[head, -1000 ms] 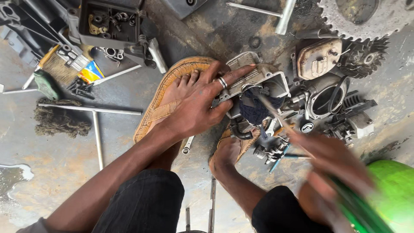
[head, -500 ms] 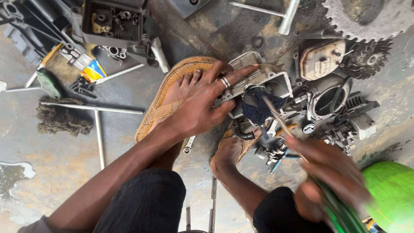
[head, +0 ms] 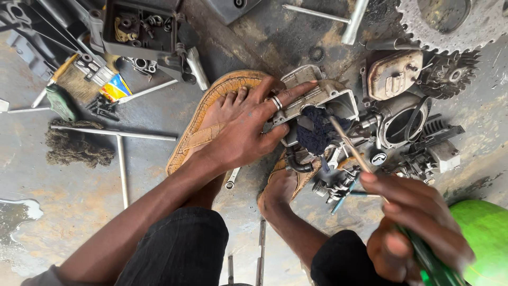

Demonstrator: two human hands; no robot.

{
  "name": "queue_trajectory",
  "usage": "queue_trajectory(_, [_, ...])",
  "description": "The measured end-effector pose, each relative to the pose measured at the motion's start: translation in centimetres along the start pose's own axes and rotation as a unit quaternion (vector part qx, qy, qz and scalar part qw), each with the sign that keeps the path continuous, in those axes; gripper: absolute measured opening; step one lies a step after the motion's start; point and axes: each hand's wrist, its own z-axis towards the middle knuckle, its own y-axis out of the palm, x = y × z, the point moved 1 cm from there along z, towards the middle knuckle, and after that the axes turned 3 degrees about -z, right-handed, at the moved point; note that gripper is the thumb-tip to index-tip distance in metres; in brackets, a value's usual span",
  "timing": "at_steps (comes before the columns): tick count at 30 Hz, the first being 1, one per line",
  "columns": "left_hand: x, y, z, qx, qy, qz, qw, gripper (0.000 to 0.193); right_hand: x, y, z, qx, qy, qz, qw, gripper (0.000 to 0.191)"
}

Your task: The person works on a small engine crankcase on the workshop floor, wiping and picking at its interior with a cloth and a screwdriver, then pulls the crankshaft and piston assembly out of the housing and continues cleaning the cavity with a rag and screwdriver.

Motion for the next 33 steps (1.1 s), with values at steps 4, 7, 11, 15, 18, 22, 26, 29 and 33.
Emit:
queue_trajectory(4, [0.5, 0.2, 0.1, -0.015, -0.029, -0.013, 0.999, 0.078, 0.6, 3.1, 2.8, -0.014, 0.040, 0.037, 0.998, 0.029])
queue_trajectory(7, [0.8, 0.3, 0.1, -0.009, -0.024, -0.009, 1.000, 0.077, 3.6, 5.3, 2.7, 0.060, 0.042, 0.112, 0.991, 0.022])
queue_trajectory(11, [0.4, 0.3, 0.1, -0.010, -0.034, 0.004, 0.999, 0.079, 4.7, 3.4, -1.3, 0.053, 0.086, 0.080, 0.992, 0.027])
queue_trajectory(15, [0.3, 0.4, 0.2, 0.001, 0.000, -0.045, 0.999, 0.077, 2.7, 2.8, -1.0, 0.189, -0.010, 0.124, 0.974, 0.035])
queue_trajectory(18, [0.1, 0.5, 0.1, -0.008, -0.016, -0.035, 0.999, 0.079, 1.2, 2.9, 1.6, 0.084, 0.021, 0.146, 0.985, 0.034])
queue_trajectory(22, [0.3, 0.4, -0.1, -0.008, -0.021, 0.021, 1.000, 0.077, 2.9, 4.7, 2.0, 0.042, 0.032, 0.104, 0.993, 0.028])
queue_trajectory(26, [0.1, 0.4, 0.0, 0.001, -0.006, -0.004, 1.000, 0.077, 3.2, 3.7, -0.8, 0.016, 0.067, 0.068, 0.995, 0.026])
queue_trajectory(29, [-0.5, 0.6, -0.1, 0.001, -0.008, 0.003, 1.000, 0.078, 1.0, 2.6, 0.9, 0.117, 0.040, 0.128, 0.984, 0.029])
queue_trajectory(33, [-0.8, 1.0, -0.3, -0.019, -0.042, 0.017, 0.999, 0.079, 0.3, -0.2, 4.4, -0.090, -0.006, 0.130, 0.987, 0.031])
